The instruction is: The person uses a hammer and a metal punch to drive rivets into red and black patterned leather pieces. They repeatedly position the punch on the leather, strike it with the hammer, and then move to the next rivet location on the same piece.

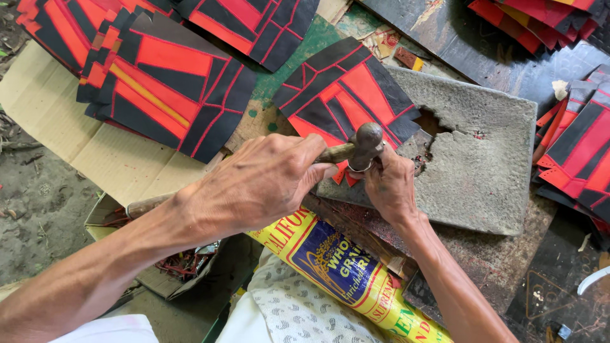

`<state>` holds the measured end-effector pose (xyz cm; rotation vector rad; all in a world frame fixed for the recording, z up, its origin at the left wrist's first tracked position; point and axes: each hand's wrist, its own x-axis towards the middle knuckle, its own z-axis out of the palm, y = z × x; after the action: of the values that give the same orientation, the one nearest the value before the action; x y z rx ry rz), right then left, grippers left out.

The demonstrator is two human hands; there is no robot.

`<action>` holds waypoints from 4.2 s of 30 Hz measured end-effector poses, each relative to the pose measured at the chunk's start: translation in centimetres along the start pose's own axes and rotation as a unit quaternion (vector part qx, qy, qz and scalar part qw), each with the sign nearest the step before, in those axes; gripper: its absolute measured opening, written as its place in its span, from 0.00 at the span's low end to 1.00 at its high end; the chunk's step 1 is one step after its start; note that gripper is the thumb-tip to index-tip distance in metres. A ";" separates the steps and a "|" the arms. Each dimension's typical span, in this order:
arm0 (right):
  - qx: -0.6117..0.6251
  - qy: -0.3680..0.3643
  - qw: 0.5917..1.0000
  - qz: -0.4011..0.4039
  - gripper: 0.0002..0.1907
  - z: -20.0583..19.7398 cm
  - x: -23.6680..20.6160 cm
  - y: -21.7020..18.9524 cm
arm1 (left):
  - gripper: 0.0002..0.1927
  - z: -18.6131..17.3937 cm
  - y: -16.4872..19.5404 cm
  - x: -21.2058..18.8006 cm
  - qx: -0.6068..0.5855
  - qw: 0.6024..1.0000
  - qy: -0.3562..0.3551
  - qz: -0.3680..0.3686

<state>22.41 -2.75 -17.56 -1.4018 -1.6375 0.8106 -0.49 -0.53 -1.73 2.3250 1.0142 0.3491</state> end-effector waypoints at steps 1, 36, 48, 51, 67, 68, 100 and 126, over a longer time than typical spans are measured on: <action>0.001 -0.003 1.000 -0.008 0.20 -0.1 0.0 -0.1 | 0.14 -0.1 0.0 0.0 0.005 1.000 -0.001 -0.001; -0.062 0.007 0.996 -0.057 0.05 0.0 -1.0 0.5 | 0.09 -1.1 2.8 1.3 -0.085 0.962 0.186 0.184; -0.104 0.022 0.985 -0.136 0.06 0.6 -1.0 1.1 | 0.10 -0.9 3.4 2.0 -0.119 0.954 0.193 0.196; -0.094 0.009 0.987 -0.133 0.07 0.9 -1.1 1.2 | 0.11 0.0 2.4 2.5 -0.035 0.994 0.070 0.071; 0.260 0.017 0.961 0.095 0.08 1.1 -1.1 1.6 | 0.21 11.7 -9.6 4.6 -0.186 0.932 0.228 -0.213; 0.230 0.013 0.970 0.083 0.08 1.0 -1.0 1.4 | 0.21 11.8 -10.0 5.1 -0.175 0.934 0.231 -0.207; 0.026 -0.054 0.998 -0.006 0.02 -0.6 -1.1 -0.8 | 0.16 2.7 -2.9 -0.5 -0.109 0.984 0.126 -0.062; -0.008 -0.026 0.997 -0.078 0.06 0.0 -0.8 0.8 | 0.12 1.1 -1.4 -0.3 -0.036 0.999 0.024 0.005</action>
<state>22.79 -3.41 -18.40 -1.2543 -1.7719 0.7501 -0.97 -0.41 -3.42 2.2686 0.9964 0.4410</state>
